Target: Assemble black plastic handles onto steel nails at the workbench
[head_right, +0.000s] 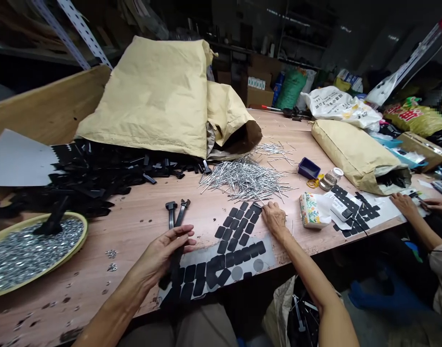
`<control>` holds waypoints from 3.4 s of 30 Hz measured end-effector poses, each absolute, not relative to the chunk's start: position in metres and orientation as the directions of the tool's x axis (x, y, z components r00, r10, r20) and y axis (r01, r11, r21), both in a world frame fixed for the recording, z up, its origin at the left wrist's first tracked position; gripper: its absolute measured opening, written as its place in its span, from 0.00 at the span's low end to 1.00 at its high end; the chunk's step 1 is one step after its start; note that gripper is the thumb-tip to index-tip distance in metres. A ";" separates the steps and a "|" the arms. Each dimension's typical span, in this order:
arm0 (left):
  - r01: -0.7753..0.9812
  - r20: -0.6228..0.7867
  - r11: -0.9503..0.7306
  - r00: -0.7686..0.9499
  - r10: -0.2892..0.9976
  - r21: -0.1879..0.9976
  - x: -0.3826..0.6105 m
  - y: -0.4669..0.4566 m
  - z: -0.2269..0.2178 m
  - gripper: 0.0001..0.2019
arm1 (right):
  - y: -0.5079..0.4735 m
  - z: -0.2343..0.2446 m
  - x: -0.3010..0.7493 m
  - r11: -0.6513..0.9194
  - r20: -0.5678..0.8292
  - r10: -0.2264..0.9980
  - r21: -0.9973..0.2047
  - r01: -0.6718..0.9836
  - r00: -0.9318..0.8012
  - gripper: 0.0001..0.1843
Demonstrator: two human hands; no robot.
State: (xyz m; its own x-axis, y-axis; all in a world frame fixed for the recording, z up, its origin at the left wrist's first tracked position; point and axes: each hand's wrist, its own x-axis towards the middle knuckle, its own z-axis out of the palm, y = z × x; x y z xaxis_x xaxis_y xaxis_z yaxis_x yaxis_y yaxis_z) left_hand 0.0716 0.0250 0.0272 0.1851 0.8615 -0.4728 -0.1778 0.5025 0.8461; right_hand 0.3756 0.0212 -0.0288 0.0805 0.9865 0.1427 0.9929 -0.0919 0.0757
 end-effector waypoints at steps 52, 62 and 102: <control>-0.502 -0.571 0.527 0.079 0.818 0.686 0.009 -0.010 0.019 0.18 | -0.088 0.051 0.310 0.087 -0.005 0.995 -0.406 0.910 -0.098 0.15; -0.530 -0.594 0.436 -0.167 0.787 0.727 -0.057 -0.021 0.009 0.19 | 0.074 -0.015 0.080 0.446 -0.076 0.860 -0.369 0.816 -0.504 0.12; -0.324 -0.396 0.385 0.035 0.918 0.864 -0.042 -0.021 0.020 0.30 | 0.032 0.017 0.098 -0.051 -0.057 0.947 -0.998 0.029 -0.316 0.15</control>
State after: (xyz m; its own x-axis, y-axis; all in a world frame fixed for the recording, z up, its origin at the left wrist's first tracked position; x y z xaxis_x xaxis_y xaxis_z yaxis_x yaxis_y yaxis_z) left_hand -0.0418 -0.0209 0.0200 0.0352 0.9175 -0.3961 -0.3240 0.3854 0.8640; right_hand 0.0983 0.0318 0.0169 -0.3162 0.9470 -0.0570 0.0289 -0.0505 -0.9983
